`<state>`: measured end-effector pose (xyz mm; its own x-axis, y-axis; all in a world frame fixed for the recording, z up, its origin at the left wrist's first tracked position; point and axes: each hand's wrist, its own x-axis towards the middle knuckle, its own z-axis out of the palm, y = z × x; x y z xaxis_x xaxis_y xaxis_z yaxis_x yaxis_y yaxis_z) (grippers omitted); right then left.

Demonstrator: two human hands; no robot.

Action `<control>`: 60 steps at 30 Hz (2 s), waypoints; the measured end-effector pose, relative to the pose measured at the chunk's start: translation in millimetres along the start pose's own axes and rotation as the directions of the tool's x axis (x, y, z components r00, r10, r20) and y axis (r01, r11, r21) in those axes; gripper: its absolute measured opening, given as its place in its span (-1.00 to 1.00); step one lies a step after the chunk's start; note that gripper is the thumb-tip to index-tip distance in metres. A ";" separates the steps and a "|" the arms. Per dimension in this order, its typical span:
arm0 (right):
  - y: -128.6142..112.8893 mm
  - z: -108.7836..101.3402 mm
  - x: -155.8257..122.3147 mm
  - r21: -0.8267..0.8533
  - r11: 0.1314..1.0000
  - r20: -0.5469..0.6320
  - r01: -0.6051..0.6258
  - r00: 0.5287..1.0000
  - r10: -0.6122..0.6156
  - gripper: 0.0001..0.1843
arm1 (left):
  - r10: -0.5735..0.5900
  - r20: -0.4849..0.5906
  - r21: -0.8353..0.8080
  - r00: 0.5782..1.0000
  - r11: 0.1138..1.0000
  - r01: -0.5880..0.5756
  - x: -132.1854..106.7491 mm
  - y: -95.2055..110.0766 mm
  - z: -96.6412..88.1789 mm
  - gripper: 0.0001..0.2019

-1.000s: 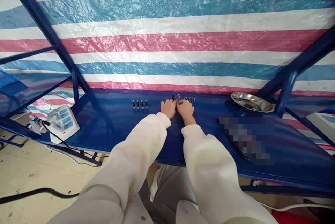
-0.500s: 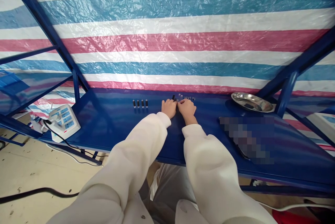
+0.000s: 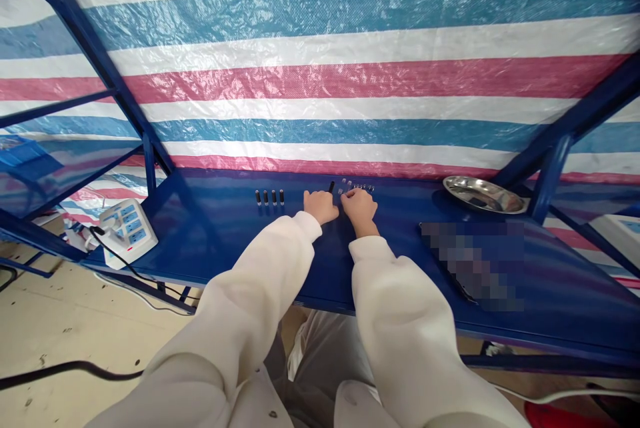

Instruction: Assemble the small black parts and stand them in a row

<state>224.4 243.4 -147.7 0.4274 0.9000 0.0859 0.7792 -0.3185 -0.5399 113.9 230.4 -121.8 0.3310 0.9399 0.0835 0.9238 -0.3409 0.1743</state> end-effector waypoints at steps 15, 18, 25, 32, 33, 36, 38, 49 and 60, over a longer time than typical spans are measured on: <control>0.8 -1.2 -2.4 0.007 0.999 -0.031 0.033 0.999 -0.033 -0.78 | 0.065 -0.008 -0.011 0.998 0.998 -0.065 9.6 -14.5 16.8 -0.53; 0.4 -2.3 -2.7 0.002 1.000 -0.029 0.028 0.999 -0.028 -0.78 | 0.073 -0.011 0.002 0.997 0.997 -0.073 15.2 -14.8 19.5 -0.55; 0.6 -1.1 -1.2 -0.007 1.000 -0.031 0.029 0.999 -0.029 -0.79 | 0.091 -0.052 0.035 0.995 0.995 -0.089 16.8 -12.0 16.0 -0.65; -0.3 0.7 -2.2 -0.005 0.998 -0.034 0.060 0.998 -0.060 -0.77 | 0.080 -0.057 0.026 0.995 0.997 -0.079 16.8 -12.0 16.4 -0.68; -0.4 0.8 -2.3 -0.005 0.998 -0.032 0.063 0.997 -0.063 -0.78 | 0.070 -0.051 0.028 0.996 0.997 -0.069 17.2 -12.2 16.7 -0.70; -0.6 1.0 -2.3 -0.002 0.998 -0.035 0.065 0.997 -0.065 -0.79 | 0.035 -0.057 0.035 0.998 0.999 -0.033 17.3 -12.4 17.3 -0.74; -0.5 0.7 -2.5 0.003 0.997 -0.032 0.072 0.997 -0.072 -0.80 | 0.026 -0.083 0.029 0.996 0.999 -0.024 15.5 -12.1 17.0 -0.77; -7.6 -2.1 -17.8 0.089 0.959 0.039 0.268 0.961 -0.272 -0.84 | 0.001 -0.274 -0.249 0.962 0.966 -0.072 -27.7 -29.7 -1.4 -0.89; -14.1 14.8 -27.3 0.193 0.807 0.144 0.558 0.797 -0.586 -0.88 | -0.185 -0.475 -0.565 0.860 0.813 -0.138 -43.7 -61.4 15.1 -0.91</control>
<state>195.0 227.7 -154.8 -0.1817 0.9471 0.2645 0.7788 0.3029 -0.5493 45.6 210.6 -151.0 0.0225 0.8623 0.5060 0.5971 -0.4175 0.6850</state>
